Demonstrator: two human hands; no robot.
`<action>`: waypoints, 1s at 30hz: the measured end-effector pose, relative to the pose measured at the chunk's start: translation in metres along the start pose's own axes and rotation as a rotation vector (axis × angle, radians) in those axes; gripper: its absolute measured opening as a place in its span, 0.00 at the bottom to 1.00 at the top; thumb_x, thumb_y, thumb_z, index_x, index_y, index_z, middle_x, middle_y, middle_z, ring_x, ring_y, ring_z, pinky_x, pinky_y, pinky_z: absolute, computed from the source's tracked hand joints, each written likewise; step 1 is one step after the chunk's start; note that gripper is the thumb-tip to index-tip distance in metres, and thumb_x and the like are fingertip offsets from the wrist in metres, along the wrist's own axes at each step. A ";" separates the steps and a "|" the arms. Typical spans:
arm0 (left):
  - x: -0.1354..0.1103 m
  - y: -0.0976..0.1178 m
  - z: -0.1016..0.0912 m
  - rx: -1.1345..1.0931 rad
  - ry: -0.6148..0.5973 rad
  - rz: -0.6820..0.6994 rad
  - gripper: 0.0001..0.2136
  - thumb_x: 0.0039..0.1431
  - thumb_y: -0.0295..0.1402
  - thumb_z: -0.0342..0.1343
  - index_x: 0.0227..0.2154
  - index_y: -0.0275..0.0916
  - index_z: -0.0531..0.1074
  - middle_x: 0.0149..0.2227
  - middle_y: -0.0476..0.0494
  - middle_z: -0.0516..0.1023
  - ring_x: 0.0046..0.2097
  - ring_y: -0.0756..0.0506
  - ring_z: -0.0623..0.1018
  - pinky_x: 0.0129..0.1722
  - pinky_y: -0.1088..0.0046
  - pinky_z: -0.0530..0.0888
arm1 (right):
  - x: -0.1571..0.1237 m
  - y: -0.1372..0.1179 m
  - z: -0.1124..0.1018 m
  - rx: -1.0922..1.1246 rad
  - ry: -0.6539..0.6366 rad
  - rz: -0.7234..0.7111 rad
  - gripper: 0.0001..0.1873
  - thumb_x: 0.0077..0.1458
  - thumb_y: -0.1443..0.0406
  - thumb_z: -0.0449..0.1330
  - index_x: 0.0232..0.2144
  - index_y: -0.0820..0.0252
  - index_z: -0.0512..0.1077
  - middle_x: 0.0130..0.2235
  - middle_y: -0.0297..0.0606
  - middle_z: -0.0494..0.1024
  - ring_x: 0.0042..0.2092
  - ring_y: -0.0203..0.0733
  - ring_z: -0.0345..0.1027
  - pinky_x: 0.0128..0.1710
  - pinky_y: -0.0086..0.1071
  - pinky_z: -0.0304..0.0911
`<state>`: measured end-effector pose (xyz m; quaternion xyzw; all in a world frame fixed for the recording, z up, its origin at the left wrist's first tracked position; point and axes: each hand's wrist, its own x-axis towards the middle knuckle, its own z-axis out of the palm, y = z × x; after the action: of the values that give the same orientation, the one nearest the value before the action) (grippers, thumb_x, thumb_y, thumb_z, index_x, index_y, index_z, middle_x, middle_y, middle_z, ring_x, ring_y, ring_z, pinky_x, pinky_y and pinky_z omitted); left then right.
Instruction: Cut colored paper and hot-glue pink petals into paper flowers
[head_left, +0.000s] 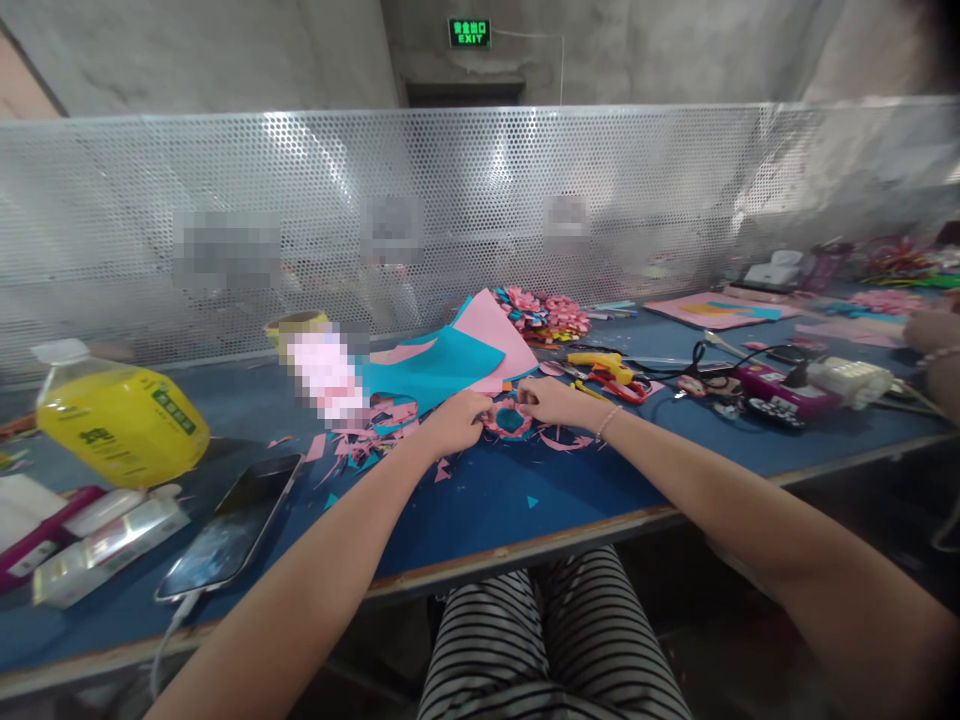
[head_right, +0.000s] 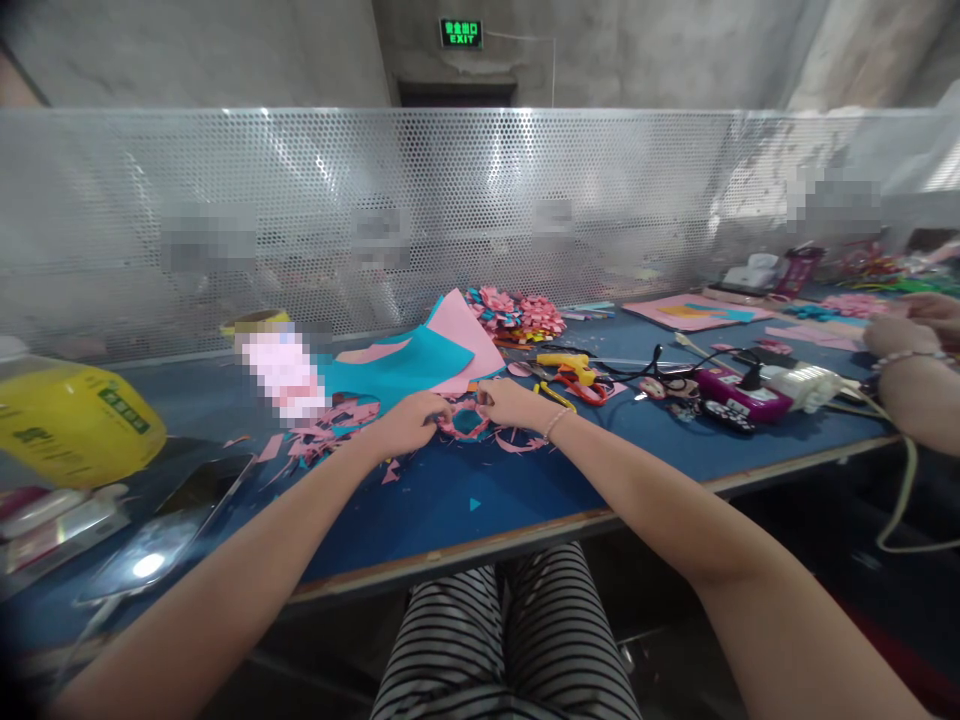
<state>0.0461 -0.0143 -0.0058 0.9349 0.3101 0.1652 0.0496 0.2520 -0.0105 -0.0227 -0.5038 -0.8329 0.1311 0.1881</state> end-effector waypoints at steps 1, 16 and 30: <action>0.000 0.000 0.000 0.011 -0.003 -0.021 0.14 0.40 0.18 0.43 0.26 0.37 0.70 0.34 0.44 0.76 0.40 0.46 0.73 0.42 0.69 0.69 | 0.000 0.000 0.000 -0.002 0.007 -0.003 0.03 0.49 0.68 0.54 0.29 0.63 0.66 0.24 0.33 0.70 0.27 0.33 0.60 0.26 0.25 0.49; 0.001 0.006 -0.003 -0.001 -0.027 -0.142 0.17 0.44 0.20 0.41 0.36 0.37 0.69 0.41 0.43 0.75 0.42 0.46 0.73 0.43 0.70 0.69 | 0.001 0.001 0.001 -0.085 0.059 -0.292 0.12 0.49 0.73 0.51 0.36 0.63 0.71 0.30 0.37 0.70 0.31 0.35 0.61 0.31 0.26 0.53; 0.000 0.006 -0.002 -0.117 0.015 -0.193 0.17 0.43 0.18 0.41 0.34 0.37 0.69 0.39 0.43 0.76 0.42 0.47 0.74 0.43 0.72 0.69 | 0.004 0.008 0.007 -0.274 -0.066 -0.460 0.25 0.46 0.78 0.48 0.46 0.60 0.69 0.37 0.42 0.68 0.32 0.35 0.61 0.30 0.27 0.53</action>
<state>0.0490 -0.0193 -0.0022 0.8949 0.3891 0.1844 0.1173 0.2539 -0.0034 -0.0314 -0.3177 -0.9410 -0.0129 0.1156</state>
